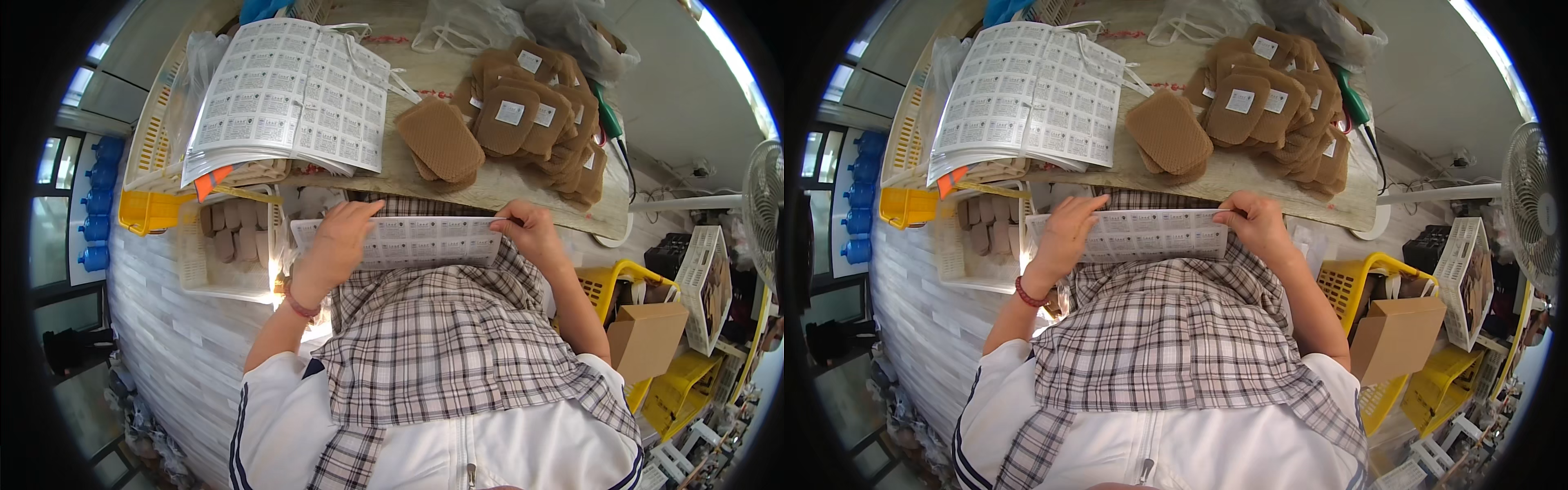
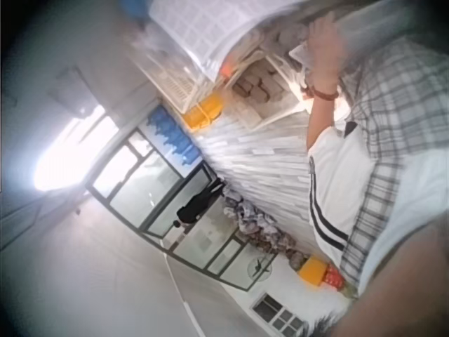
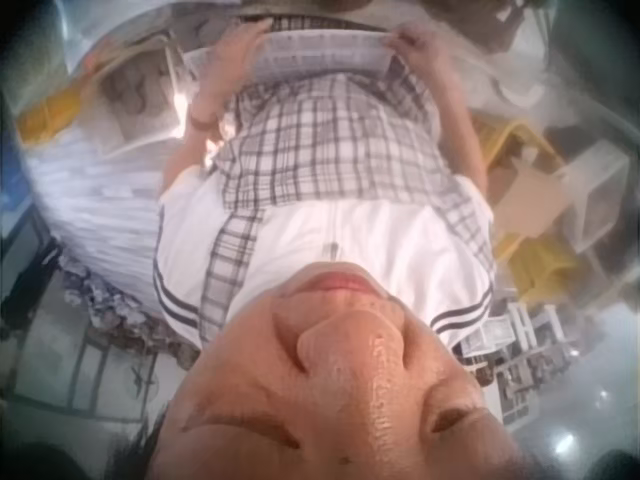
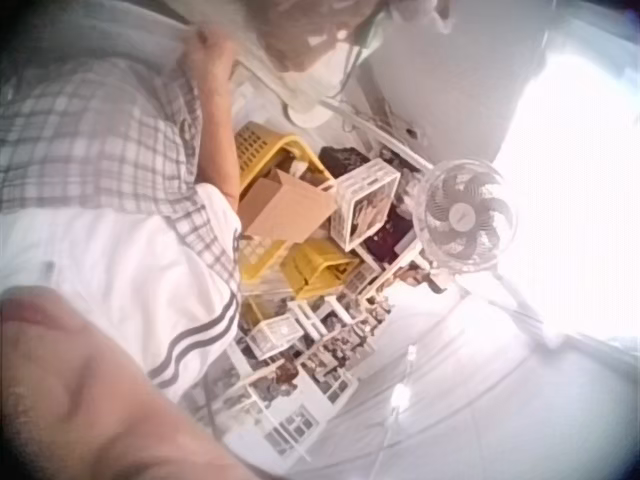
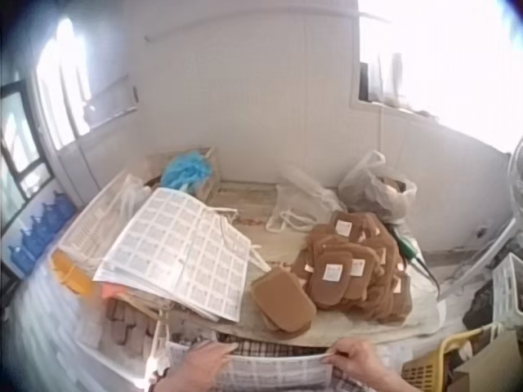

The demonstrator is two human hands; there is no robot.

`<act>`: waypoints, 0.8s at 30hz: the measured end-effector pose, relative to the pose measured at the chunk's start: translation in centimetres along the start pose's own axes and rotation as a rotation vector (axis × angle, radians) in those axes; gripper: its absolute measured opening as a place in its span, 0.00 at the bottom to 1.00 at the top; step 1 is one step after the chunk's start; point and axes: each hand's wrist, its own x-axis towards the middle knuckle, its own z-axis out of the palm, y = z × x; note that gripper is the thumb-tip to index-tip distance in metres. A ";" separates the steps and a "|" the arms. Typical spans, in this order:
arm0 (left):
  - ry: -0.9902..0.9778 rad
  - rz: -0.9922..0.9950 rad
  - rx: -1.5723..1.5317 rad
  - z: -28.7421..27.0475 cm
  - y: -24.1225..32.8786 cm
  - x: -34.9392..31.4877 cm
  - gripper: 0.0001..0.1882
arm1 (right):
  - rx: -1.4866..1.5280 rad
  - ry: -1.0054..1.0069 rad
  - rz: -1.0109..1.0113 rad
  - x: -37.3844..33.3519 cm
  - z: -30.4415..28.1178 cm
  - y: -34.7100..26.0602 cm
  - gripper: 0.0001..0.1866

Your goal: The person repeatedly peels small white labels from a sheet and sticks them onto brown rectangular pads. They handle the pads one at a time, placing each labeled pad into a growing stack on the table.

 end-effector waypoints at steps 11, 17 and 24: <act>-0.063 -0.201 -0.278 5.6 3.0 3.6 0.05 | 0.124 0.208 -0.177 1.3 3.6 0.1 0.09; -0.074 -0.195 -0.252 5.6 2.7 4.0 0.04 | -0.262 0.350 -0.485 2.0 3.8 -0.5 0.11; -0.084 -0.194 -0.263 5.9 2.3 4.1 0.04 | -0.292 0.429 -0.513 1.8 4.5 -0.5 0.11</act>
